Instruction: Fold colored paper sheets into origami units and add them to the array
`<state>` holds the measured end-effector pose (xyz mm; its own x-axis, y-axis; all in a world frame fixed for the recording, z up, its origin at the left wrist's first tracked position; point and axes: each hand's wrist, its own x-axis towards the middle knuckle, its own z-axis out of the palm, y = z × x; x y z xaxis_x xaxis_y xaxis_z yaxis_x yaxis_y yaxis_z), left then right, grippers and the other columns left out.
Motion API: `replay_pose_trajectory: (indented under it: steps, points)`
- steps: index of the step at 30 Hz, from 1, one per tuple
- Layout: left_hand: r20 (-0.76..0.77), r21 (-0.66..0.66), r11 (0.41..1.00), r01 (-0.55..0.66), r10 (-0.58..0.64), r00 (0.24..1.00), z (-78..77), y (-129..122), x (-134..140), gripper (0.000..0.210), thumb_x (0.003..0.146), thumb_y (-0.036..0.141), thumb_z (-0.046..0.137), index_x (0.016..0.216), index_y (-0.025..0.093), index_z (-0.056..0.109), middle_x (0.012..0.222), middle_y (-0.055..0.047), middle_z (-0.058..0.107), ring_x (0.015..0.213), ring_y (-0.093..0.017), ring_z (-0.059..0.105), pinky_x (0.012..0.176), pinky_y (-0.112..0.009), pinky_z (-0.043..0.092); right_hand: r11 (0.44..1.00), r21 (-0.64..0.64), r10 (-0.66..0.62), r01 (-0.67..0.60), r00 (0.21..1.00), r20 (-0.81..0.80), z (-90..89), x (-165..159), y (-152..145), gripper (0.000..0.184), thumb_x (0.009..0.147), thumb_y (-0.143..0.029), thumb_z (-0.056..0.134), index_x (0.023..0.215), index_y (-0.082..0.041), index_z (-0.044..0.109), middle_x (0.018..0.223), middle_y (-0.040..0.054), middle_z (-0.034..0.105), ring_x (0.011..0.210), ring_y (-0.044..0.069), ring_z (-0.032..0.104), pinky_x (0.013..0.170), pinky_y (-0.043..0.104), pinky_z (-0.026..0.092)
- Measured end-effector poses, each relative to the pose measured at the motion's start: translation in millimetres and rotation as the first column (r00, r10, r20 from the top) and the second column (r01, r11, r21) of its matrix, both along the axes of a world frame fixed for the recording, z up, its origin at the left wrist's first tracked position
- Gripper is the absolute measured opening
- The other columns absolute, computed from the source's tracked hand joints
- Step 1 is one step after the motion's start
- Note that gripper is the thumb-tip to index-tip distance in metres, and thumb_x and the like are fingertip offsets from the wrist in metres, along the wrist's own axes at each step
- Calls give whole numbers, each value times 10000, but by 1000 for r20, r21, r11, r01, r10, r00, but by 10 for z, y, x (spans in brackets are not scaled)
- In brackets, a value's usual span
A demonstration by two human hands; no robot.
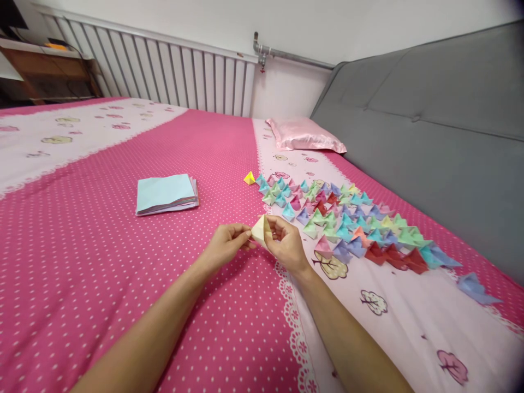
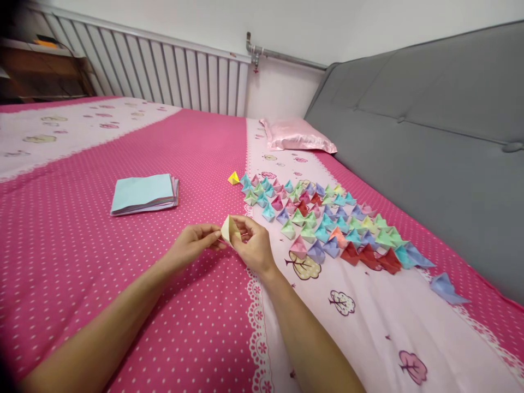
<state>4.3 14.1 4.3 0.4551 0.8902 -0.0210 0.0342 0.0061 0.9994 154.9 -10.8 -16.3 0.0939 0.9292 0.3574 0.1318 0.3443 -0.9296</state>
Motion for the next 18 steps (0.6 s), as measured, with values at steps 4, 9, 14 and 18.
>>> replay_pose_trajectory:
  steps: [4, 9, 14, 18]
  points:
    - [-4, 0, 997, 75, -75, 997, 33, -30, -6, 153, 696, 285, 633, 714, 140, 677, 619, -36, 689, 581, -137, 625, 595, -234, 469, 999, 4, 34, -34, 999, 2, -13, 2, -10, 300, 726, -247, 601, 1022, -199, 623, 882, 48, 678, 727, 167, 625, 617, 254, 479]
    - [62, -64, 993, 97, -93, 994, 48, -61, 7, 179, 694, 284, 648, 797, 144, 689, 647, -45, 702, 592, -140, 640, 591, -233, 478, 997, 76, 20, -21, 1000, 8, 15, -20, -39, 229, 709, -182, 602, 926, -216, 666, 915, 43, 672, 827, 188, 619, 716, 288, 485]
    - [147, -149, 988, 29, -7, 989, 55, -111, 47, 249, 698, 273, 657, 891, 119, 624, 610, -46, 687, 550, -126, 636, 555, -216, 478, 992, 120, 30, -27, 999, -22, 41, -42, -44, 178, 702, -148, 587, 826, -225, 688, 888, 28, 669, 830, 182, 614, 764, 298, 468]
    - [138, -145, 988, -56, 76, 987, 33, -114, 65, 270, 680, 284, 677, 860, 137, 542, 575, -30, 675, 518, -132, 631, 519, -216, 474, 988, 154, 15, -8, 999, -43, 55, -62, -55, 154, 688, -124, 583, 768, -214, 679, 870, 33, 651, 848, 185, 603, 787, 307, 457]
